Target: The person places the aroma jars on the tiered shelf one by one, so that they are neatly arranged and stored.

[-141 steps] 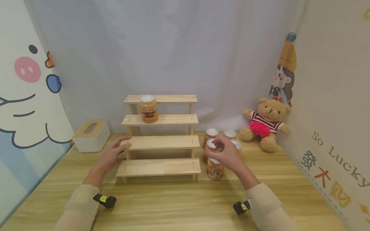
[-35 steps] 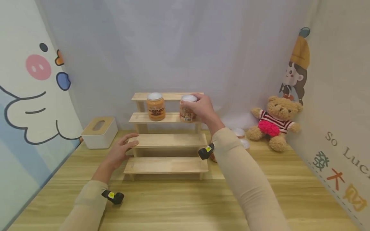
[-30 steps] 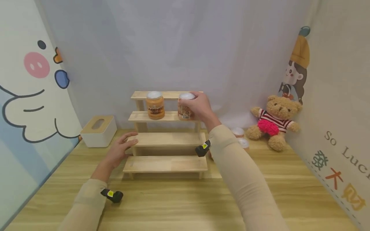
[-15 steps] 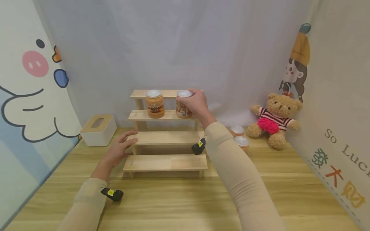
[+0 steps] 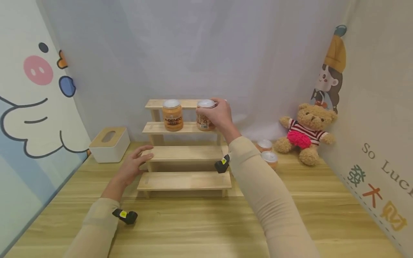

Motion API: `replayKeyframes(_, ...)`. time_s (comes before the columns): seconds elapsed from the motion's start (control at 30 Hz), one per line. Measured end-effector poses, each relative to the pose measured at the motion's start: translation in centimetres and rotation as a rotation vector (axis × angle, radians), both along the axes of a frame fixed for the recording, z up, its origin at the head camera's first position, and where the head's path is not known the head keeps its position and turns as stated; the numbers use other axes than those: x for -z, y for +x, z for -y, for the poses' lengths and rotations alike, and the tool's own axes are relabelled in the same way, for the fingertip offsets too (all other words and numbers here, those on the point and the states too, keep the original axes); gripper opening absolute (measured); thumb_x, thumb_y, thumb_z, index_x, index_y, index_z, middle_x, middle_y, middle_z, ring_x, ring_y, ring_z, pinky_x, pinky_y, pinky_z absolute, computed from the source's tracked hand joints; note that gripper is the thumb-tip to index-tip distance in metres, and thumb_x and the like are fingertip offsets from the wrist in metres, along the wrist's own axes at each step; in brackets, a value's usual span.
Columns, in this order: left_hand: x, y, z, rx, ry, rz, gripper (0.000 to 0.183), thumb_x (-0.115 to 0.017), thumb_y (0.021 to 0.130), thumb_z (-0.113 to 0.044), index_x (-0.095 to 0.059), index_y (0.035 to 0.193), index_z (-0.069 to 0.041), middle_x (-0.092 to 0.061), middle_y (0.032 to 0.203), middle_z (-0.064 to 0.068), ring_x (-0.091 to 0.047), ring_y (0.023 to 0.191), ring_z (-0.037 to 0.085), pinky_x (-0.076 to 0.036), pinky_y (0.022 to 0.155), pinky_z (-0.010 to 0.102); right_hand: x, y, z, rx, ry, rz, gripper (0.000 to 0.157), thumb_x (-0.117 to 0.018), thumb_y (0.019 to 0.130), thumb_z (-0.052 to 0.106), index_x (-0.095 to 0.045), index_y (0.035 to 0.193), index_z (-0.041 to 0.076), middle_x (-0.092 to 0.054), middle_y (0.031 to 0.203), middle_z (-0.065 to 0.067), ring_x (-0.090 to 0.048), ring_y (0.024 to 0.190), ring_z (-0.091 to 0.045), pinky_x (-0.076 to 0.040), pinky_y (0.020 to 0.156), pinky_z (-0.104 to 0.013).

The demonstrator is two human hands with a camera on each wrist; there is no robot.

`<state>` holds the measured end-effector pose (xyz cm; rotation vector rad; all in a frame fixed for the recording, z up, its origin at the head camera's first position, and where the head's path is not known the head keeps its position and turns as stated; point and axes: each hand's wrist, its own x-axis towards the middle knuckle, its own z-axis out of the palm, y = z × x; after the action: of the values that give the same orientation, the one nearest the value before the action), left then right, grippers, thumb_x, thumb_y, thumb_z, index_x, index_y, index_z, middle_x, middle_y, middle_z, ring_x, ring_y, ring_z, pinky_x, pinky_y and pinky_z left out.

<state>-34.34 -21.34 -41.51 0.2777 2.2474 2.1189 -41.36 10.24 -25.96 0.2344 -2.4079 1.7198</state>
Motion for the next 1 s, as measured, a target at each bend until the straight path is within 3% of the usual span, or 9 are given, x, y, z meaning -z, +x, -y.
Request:
replayKeyframes(0.23,0.1,0.1,-0.1,0.006,0.000,0.002,0.053,-0.060,0.102,-0.029,-0.043,0.148,-0.006,-0.008,0.167,0.008,0.001,0.152,0.031,-0.035,0.100,0.071,0.3,0.7,-1.9,0.047,-0.021,0.026,0.082,-0.085,0.079,0.042,-0.050,0.145,0.010,-0.048,0.138,-0.014,-0.048,0.123,-0.028,-0.045,0.099,-0.046)
replayKeyframes(0.37,0.0,0.2,-0.1,0.000,-0.002,-0.003,0.053,-0.060,0.102,-0.029,-0.043,0.147,-0.007,-0.007,0.167,0.007,0.001,0.152,0.031,-0.035,0.100,0.071,1.0,1.7,-3.6,0.032,-0.031,0.023,0.082,-0.085,0.079,0.043,-0.050,0.146,0.010,-0.047,0.142,-0.015,-0.047,0.126,-0.030,-0.044,0.099,-0.047)
replayKeyframes(0.67,-0.1,0.2,-0.1,0.002,-0.011,-0.003,0.054,-0.060,0.102,-0.029,-0.043,0.148,-0.007,-0.007,0.167,0.008,0.001,0.152,0.031,-0.036,0.100,0.070,3.0,5.6,-7.4,-0.026,-0.009,-0.005,0.076,-0.080,0.086,0.039,-0.046,0.149,0.013,-0.046,0.145,-0.013,-0.047,0.131,-0.030,-0.042,0.104,-0.050)
replayKeyframes(0.87,0.0,0.0,-0.1,0.003,-0.010,-0.002,0.053,-0.059,0.103,-0.029,-0.043,0.149,-0.007,-0.005,0.167,0.009,0.002,0.152,0.032,-0.036,0.099,0.071,4.6,7.3,-10.3,0.005,0.017,-0.017,0.075,-0.080,0.087,0.038,-0.047,0.148,0.009,-0.050,0.141,-0.015,-0.049,0.128,-0.030,-0.042,0.103,-0.050)
replayKeyframes(1.0,0.2,-0.1,0.0,-0.002,-0.001,-0.001,0.052,-0.058,0.103,-0.027,-0.042,0.149,-0.006,-0.006,0.167,0.009,0.004,0.152,0.031,-0.034,0.100,0.072,6.2,7.7,-12.6,0.047,0.023,-0.036,0.073,-0.078,0.089,0.033,-0.045,0.149,0.005,-0.050,0.140,-0.018,-0.049,0.128,-0.033,-0.041,0.103,-0.050)
